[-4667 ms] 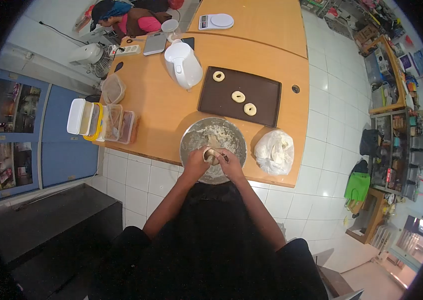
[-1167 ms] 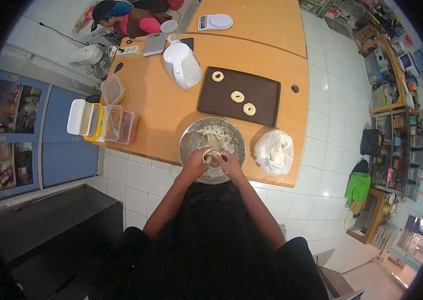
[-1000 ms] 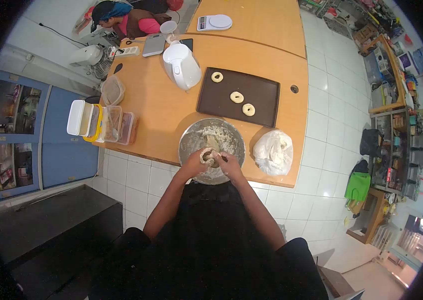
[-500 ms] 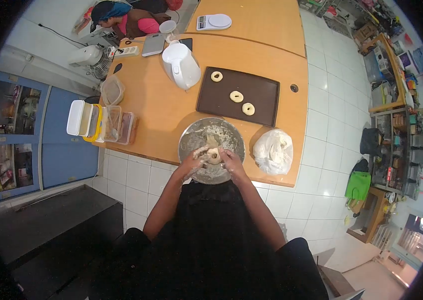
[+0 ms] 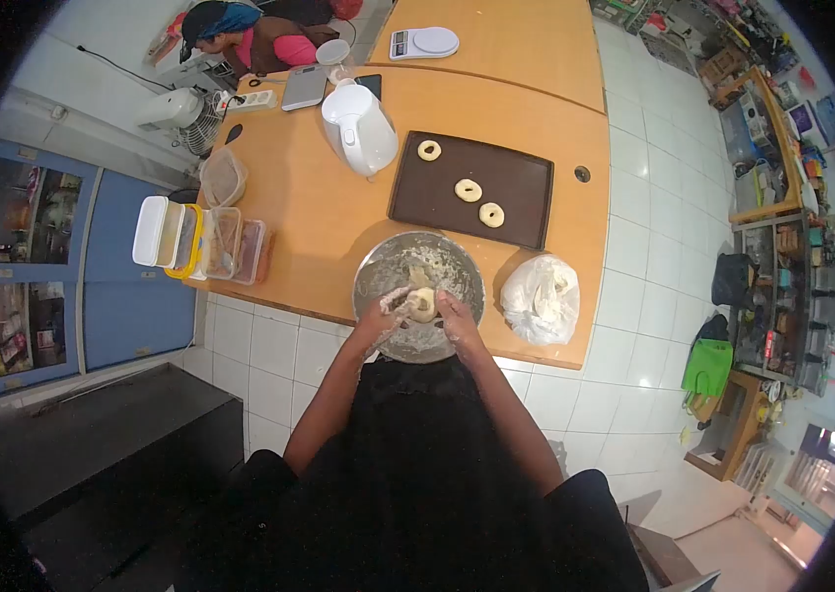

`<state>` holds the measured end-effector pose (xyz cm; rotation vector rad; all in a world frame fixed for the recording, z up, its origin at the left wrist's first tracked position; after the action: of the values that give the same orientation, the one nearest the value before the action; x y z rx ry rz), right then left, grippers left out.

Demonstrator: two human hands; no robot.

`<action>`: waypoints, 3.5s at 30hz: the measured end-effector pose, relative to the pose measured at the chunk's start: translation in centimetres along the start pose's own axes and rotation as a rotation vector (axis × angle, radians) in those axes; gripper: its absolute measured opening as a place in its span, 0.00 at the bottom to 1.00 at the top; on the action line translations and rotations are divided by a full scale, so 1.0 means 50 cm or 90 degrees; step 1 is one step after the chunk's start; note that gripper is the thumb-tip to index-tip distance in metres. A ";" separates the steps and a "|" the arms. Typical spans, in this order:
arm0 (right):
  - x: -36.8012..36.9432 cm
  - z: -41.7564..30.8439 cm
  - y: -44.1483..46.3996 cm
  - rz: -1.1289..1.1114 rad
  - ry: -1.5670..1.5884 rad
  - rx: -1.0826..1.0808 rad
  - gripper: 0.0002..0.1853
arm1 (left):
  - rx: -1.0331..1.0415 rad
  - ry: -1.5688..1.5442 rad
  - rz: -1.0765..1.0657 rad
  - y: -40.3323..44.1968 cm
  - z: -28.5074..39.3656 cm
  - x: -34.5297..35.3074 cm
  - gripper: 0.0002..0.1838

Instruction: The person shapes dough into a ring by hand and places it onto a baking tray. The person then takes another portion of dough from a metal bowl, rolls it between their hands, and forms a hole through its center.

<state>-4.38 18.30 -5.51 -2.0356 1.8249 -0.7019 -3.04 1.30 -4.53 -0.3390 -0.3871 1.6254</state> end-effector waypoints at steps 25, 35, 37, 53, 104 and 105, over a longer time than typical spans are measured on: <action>0.004 0.007 0.007 -0.002 -0.133 -0.034 0.19 | 0.228 0.465 0.049 -0.019 0.048 0.017 0.24; 0.016 0.012 -0.010 -0.101 -0.195 0.022 0.17 | 0.214 0.427 0.031 -0.033 0.061 0.011 0.22; 0.016 0.014 -0.009 -0.098 -0.201 0.036 0.16 | 0.197 0.440 0.014 -0.024 0.036 0.010 0.22; 0.023 0.006 -0.006 -0.077 -0.076 0.018 0.18 | 0.209 0.397 0.051 -0.013 0.052 0.008 0.19; 0.013 -0.002 -0.008 0.000 -0.014 0.054 0.18 | 0.169 0.310 0.139 -0.020 0.057 0.016 0.19; 0.013 0.005 -0.007 -0.019 0.021 0.069 0.18 | 0.166 0.292 0.134 -0.018 0.051 0.015 0.19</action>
<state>-3.92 17.67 -5.43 -1.9969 1.7369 -0.8300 -3.42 1.98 -1.82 -0.5514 0.2142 1.7176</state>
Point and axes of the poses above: each hand's wrist, its own y-axis towards the middle knuckle, its own x-axis out of the palm, z = x × y, the point moved 4 cm from there along y, towards the middle knuckle, and after that the axes turned 10 degrees about z, right-handed, at the moved point
